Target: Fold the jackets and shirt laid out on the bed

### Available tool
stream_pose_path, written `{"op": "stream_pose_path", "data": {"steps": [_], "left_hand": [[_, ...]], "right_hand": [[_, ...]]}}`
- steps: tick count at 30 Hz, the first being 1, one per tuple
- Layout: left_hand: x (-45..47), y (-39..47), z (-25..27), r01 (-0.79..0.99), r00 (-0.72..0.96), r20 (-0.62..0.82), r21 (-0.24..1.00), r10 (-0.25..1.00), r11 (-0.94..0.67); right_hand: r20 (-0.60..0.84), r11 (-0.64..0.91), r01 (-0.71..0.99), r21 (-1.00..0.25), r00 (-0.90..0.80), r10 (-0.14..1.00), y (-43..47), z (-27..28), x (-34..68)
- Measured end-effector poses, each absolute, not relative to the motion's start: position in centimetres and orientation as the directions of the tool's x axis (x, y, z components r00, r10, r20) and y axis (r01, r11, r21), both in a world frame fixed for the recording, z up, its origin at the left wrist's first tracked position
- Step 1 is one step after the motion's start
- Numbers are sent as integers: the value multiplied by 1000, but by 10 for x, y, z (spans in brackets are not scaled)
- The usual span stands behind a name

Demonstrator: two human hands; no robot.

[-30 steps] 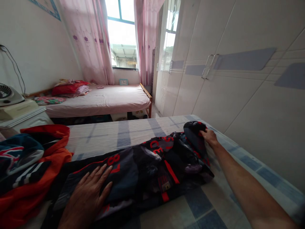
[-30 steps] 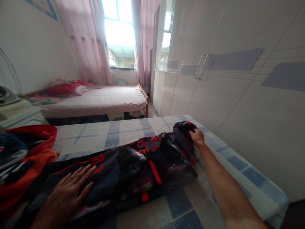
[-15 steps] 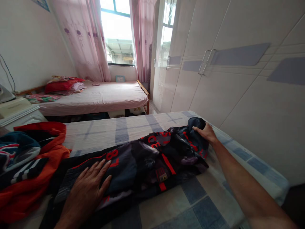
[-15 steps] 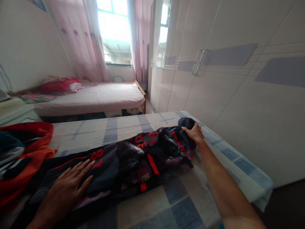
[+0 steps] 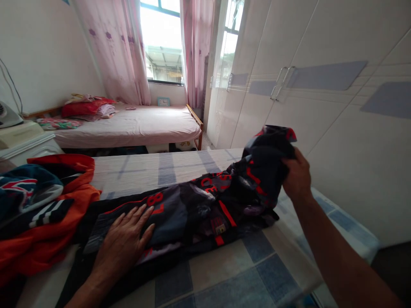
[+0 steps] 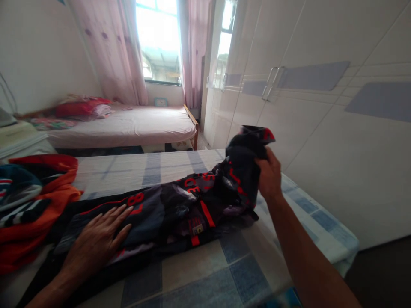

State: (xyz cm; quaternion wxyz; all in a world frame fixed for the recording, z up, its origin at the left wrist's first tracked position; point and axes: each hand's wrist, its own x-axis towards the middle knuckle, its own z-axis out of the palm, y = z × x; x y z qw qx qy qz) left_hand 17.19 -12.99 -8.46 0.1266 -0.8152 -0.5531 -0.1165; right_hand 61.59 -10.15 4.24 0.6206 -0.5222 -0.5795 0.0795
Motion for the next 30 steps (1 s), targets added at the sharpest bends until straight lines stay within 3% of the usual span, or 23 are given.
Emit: {"op": "stream_pose_path", "data": {"steps": [2, 3, 4, 6, 10, 13, 17, 20, 23, 26, 30], "left_hand": [[172, -130, -83, 930, 363, 321, -71, 875, -360], [173, -131, -82, 930, 362, 318, -65, 876, -361], [173, -131, -82, 930, 360, 319, -57, 877, -362], [174, -132, -80, 931, 356, 324, -41, 876, -363], [176, -133, -76, 933, 348, 323, -27, 880, -360], [177, -134, -75, 933, 346, 323, -20, 881, -360], [174, -132, -76, 932, 344, 307, 5, 887, -363], [173, -133, -70, 932, 313, 313, 81, 897, -354], [186, -137, -50, 900, 299, 383, 191, 874, -391], [219, -142, -26, 825, 388, 415, 241, 823, -511], [270, -141, -14, 755, 515, 351, 246, 782, -608]], "right_hand": [[587, 538, 558, -632, -107, 802, -125, 50, 571], [455, 576, 570, -586, -357, 816, -135, 51, 552], [337, 604, 569, -558, -510, 791, -143, 49, 536], [236, 627, 575, -526, -610, 757, -152, 41, 515], [451, 608, 703, -369, -436, 779, -142, 6, 495], [352, 580, 770, -266, -483, 802, -129, -25, 480], [116, 552, 755, -354, -550, 827, -122, -34, 471], [230, 459, 773, -438, -397, 889, -121, -11, 493], [324, 248, 841, -480, -92, 941, -112, 5, 541], [123, -109, 827, -551, 209, 970, -100, -2, 592], [-183, -304, 719, -625, 243, 953, -95, -16, 626]]}}
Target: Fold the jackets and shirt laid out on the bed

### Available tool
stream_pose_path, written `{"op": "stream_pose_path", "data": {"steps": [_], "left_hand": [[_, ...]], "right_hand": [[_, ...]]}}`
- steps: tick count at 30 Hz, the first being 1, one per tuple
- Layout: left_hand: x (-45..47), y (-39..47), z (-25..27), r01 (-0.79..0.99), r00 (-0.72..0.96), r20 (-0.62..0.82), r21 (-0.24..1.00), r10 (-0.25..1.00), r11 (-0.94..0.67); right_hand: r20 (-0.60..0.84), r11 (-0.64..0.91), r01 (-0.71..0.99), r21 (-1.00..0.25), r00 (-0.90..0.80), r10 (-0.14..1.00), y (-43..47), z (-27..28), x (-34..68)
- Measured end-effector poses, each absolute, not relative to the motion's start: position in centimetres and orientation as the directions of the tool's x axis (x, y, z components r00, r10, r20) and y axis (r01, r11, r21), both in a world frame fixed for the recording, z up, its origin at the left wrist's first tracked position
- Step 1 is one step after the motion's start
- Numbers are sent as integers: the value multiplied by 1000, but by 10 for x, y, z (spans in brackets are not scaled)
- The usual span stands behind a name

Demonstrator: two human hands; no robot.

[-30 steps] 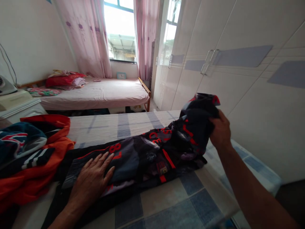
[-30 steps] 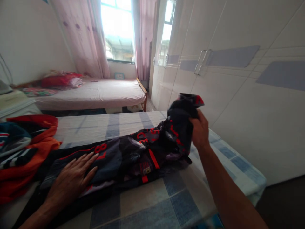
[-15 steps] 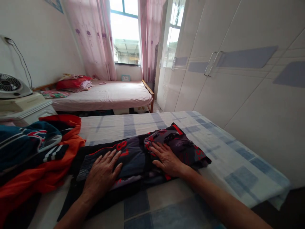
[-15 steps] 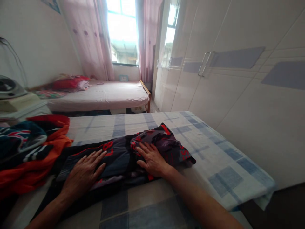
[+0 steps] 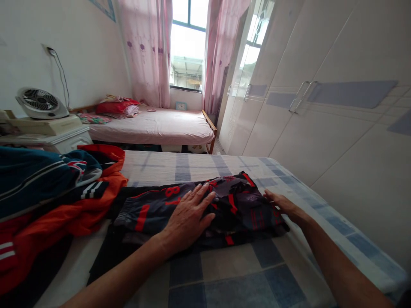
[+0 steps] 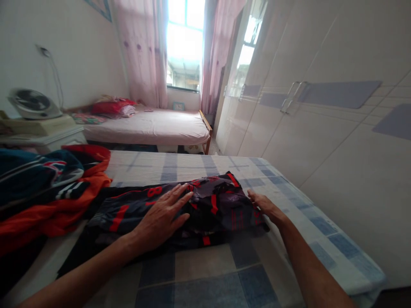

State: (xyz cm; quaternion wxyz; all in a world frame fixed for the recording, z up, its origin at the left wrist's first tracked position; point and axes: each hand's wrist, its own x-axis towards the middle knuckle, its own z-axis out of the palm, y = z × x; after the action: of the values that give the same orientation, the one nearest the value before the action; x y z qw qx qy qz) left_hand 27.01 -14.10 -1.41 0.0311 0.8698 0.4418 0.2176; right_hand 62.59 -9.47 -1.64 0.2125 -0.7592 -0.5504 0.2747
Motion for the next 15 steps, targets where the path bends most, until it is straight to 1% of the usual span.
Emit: {"op": "stream_pose_path", "data": {"steps": [1, 3, 4, 6, 8, 10, 11, 12, 13, 14, 15], "left_hand": [[280, -140, -17, 760, 517, 323, 253, 792, -599], [292, -137, -27, 787, 490, 256, 280, 833, -549], [296, -136, -33, 800, 471, 226, 297, 853, -521], [298, -136, -43, 813, 444, 190, 325, 876, -483], [298, -137, -50, 812, 435, 182, 345, 882, -471], [297, -139, -54, 805, 429, 181, 368, 885, -466], [297, -139, -55, 799, 426, 180, 385, 887, -462], [297, -140, -55, 792, 423, 178, 402, 888, -458], [297, -141, -55, 784, 422, 176, 422, 889, -456], [297, -141, -54, 773, 422, 174, 443, 890, -454], [297, -142, -53, 760, 424, 171, 467, 889, -453]], "right_hand": [[-258, -341, 659, -670, 224, 940, -96, -17, 627], [-374, -373, 508, -777, 104, 921, -99, -16, 625], [-404, -374, 427, -823, 20, 914, -101, -15, 622], [-417, -370, 288, -883, -123, 901, -104, -15, 617], [-413, -385, 181, -905, -150, 898, -107, -19, 613], [-421, -408, 131, -904, -102, 901, -110, -24, 609], [-425, -413, 145, -899, -65, 903, -112, -25, 608], [-403, -393, 205, -896, -7, 915, -113, -23, 606], [-351, -352, 298, -888, 56, 935, -115, -19, 604], [-258, -284, 409, -867, 119, 959, -117, -11, 601], [-123, -197, 521, -830, 174, 977, -119, 0, 596]]}}
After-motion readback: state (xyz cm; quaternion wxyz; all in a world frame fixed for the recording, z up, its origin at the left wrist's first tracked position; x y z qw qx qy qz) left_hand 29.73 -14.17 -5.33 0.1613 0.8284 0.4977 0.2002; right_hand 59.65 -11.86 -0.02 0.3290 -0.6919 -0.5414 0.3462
